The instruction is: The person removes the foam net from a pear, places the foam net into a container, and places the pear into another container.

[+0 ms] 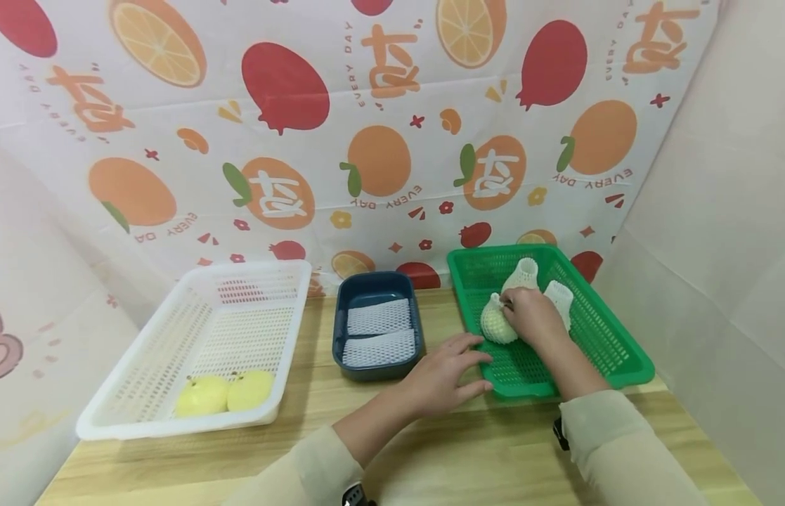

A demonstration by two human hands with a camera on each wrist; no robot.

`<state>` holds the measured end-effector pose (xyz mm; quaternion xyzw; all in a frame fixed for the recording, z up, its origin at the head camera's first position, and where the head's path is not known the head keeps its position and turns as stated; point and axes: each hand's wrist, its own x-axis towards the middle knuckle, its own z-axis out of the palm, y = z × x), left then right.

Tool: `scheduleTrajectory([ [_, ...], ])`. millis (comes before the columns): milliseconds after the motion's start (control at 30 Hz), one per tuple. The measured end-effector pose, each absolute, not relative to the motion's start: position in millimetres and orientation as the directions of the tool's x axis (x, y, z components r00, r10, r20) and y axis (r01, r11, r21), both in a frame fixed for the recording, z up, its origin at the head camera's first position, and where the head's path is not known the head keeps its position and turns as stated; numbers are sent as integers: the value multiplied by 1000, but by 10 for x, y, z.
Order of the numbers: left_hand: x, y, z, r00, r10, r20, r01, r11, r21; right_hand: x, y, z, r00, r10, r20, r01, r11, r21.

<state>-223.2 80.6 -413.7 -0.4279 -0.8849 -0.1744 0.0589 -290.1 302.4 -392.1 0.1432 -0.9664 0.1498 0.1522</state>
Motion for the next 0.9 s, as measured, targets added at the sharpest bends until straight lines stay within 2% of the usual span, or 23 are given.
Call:
scheduleTrajectory([
  [400, -2208, 783, -4126, -633, 734, 246, 771, 567, 290, -2797, 2976, -3823, -845, -238, 479, -366, 911, -193],
  [533, -2193, 761, -4123, -694, 684, 222, 709, 597, 375, -2711, 2919, -3677, -779, -232, 582, -407, 894, -189],
  [667, -2169, 717, -4106, -796, 563, 221, 586, 627, 514, -2601, 2840, -3522, -705, -221, 674, -461, 864, -200],
  [800, -2145, 653, -4049, -879, 418, 230, 454, 585, 672, -2463, 2722, -3369, -663, -220, 716, -496, 845, -200],
  [900, -2125, 603, -3991, -904, 348, 250, 410, 533, 740, -2355, 2611, -3291, -623, -248, 742, -544, 819, -183],
])
